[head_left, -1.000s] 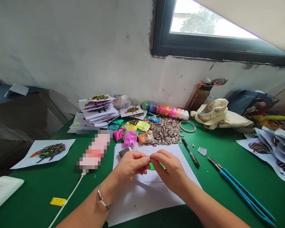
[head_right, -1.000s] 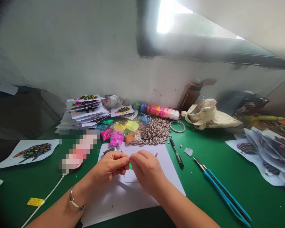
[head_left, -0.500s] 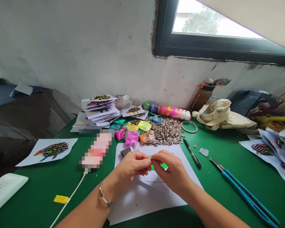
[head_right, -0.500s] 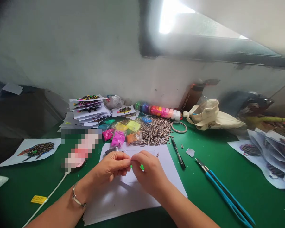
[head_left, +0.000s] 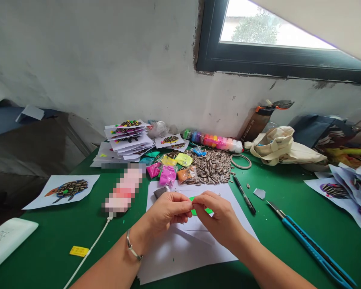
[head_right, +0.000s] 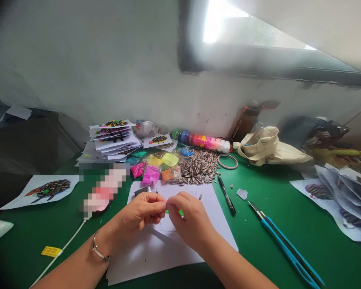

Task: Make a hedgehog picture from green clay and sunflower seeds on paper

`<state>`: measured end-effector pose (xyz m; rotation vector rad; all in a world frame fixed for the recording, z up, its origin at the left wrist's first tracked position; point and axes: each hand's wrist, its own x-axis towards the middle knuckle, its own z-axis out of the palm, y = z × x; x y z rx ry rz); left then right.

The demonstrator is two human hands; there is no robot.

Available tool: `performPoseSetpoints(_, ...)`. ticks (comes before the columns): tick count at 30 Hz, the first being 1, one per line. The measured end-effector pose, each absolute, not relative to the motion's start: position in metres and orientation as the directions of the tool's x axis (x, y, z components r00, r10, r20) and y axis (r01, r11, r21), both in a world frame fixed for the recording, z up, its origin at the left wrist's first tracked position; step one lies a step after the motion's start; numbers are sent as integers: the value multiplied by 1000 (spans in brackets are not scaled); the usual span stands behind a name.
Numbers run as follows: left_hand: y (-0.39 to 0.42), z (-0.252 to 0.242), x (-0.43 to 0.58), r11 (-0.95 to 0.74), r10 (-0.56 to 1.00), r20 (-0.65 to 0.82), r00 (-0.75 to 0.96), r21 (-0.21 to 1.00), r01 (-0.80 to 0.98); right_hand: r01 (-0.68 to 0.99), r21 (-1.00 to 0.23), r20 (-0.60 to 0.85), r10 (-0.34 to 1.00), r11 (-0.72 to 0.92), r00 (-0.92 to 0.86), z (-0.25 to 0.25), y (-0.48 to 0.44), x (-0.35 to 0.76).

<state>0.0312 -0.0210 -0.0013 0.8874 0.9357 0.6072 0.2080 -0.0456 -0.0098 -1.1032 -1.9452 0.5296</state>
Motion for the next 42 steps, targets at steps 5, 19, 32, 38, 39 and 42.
performPoseSetpoints(5,-20,-4,30,511,767,-418,487,857,-69,500,-685,436,848,530,-301,-12,-45,208)
performPoseSetpoints(19,-12,6,23,500,853,-403,333,815,-294,120,-989,67,991,81,-114,-9,-41,208)
performPoseSetpoints(32,-10,11,19,490,864,-395,311,803,-340,-26,-996,-83,982,-89,-171,-10,-37,207)
performPoseSetpoints(38,-6,7,15,471,876,-390,282,817,-332,182,-983,-55,992,-34,-113,-7,-37,209)
performPoseSetpoints(39,-5,6,14,472,876,-392,281,816,-334,204,-979,-46,993,-23,-110,-8,-37,210)
performPoseSetpoints(42,-5,4,13,468,877,-385,288,821,-327,197,-980,-17,991,10,-136,-15,-37,209)
